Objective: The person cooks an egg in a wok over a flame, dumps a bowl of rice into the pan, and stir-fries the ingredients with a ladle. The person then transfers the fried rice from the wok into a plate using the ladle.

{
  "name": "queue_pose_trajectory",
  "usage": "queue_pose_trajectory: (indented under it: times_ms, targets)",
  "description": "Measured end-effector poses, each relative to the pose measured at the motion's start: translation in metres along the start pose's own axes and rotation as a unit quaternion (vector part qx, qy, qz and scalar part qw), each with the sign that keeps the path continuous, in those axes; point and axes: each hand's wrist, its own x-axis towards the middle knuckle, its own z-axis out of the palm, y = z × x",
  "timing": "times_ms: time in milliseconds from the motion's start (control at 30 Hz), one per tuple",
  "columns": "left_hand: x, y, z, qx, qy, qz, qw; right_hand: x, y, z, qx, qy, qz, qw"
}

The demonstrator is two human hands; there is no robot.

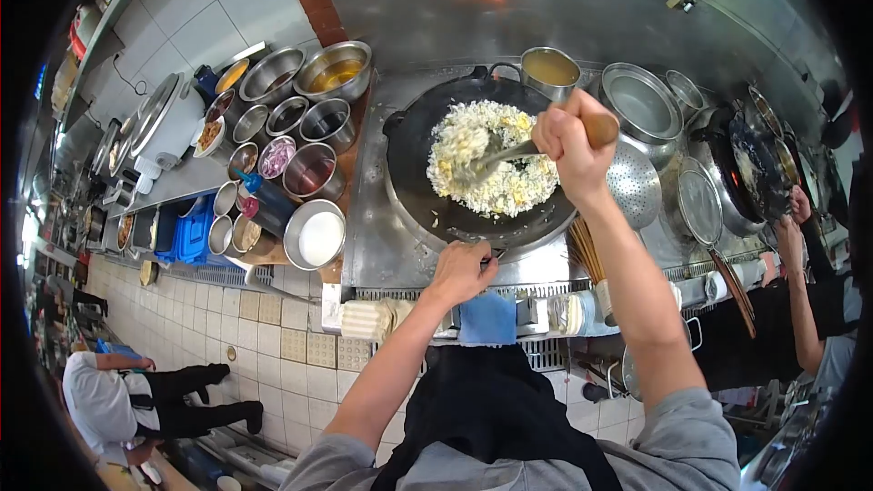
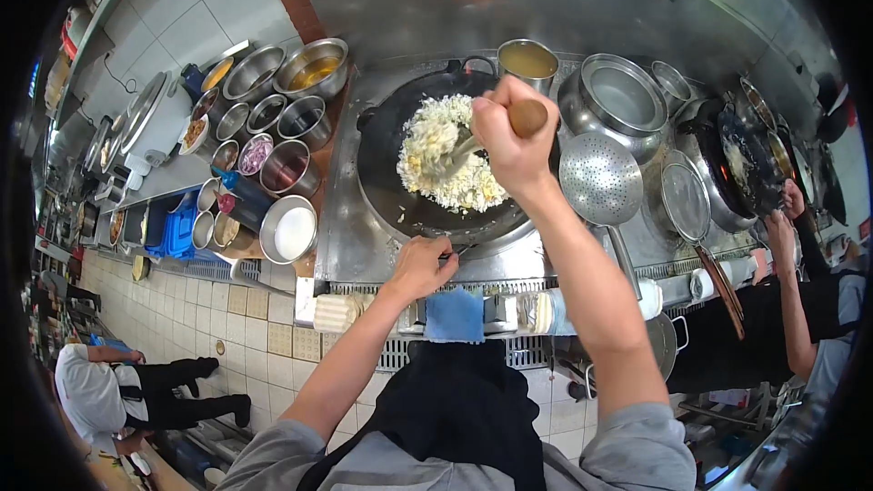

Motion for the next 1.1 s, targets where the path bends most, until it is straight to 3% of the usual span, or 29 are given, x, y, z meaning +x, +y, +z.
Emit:
queue_pose_trajectory:
  times_ms: [133,200,267,300,333,400,467,533,600,667,733,800,867,900,933,1000,1033,1100]
  targets:
    - [-0.001,0.000,-0.004,0.008,0.006,0.003,1.000,0.060,-0.018,0.022,-0.099,0.120,0.081,0.984]
    - [-0.001,-0.001,-0.004,-0.004,0.007,0.002,1.000,0.055,-0.011,0.021,-0.051,0.120,0.053,0.990]
    - [-0.001,-0.004,-0.001,-0.006,0.029,0.012,0.999,0.025,0.011,0.018,0.050,0.096,-0.069,0.992]
    - [-0.001,-0.003,-0.001,-0.007,0.044,0.026,0.999,0.016,0.011,0.025,0.046,0.064,-0.010,0.997]
    - [0.000,-0.003,-0.003,-0.007,0.045,0.026,0.999,0.024,0.010,0.026,0.045,0.063,-0.010,0.997]
    - [-0.001,-0.001,-0.004,0.001,0.017,0.006,1.000,0.058,0.002,0.027,-0.150,0.148,0.060,0.976]
    - [-0.003,-0.003,-0.002,0.000,0.016,0.007,1.000,0.080,0.006,0.023,-0.158,0.169,0.071,0.970]
    - [-0.001,-0.005,-0.001,-0.001,0.018,0.007,1.000,0.082,0.015,0.018,-0.079,0.231,-0.056,0.968]
    - [-0.001,-0.005,-0.001,-0.007,0.025,0.018,0.999,0.059,0.043,0.012,-0.060,0.222,-0.106,0.967]
    - [0.000,-0.007,-0.003,-0.007,0.031,0.026,0.999,0.060,0.055,0.008,-0.109,0.150,-0.061,0.981]
    - [-0.008,-0.003,-0.001,-0.012,0.029,0.027,0.999,0.097,0.051,0.020,-0.243,0.203,-0.067,0.946]
    - [-0.002,-0.005,-0.005,-0.030,0.017,0.020,0.999,0.111,0.048,0.019,-0.198,0.216,-0.047,0.955]
    - [-0.002,-0.007,-0.002,-0.027,0.023,0.023,0.999,0.106,0.054,0.010,-0.139,0.277,-0.097,0.946]
    - [-0.002,-0.008,0.000,-0.022,0.029,0.025,0.999,0.088,0.054,0.016,-0.049,0.243,-0.089,0.965]
    - [-0.002,-0.009,0.001,-0.024,0.028,0.026,0.999,0.078,0.050,0.016,-0.051,0.244,-0.089,0.964]
    - [-0.002,-0.012,0.003,-0.026,0.025,0.023,0.999,0.067,0.040,0.017,-0.058,0.081,0.030,0.995]
    - [-0.005,-0.010,0.003,-0.029,0.022,0.021,0.999,0.071,0.021,0.024,-0.121,0.075,0.064,0.988]
    - [-0.003,-0.010,0.001,-0.031,0.025,0.018,0.999,0.081,-0.021,0.023,-0.104,0.115,0.088,0.984]
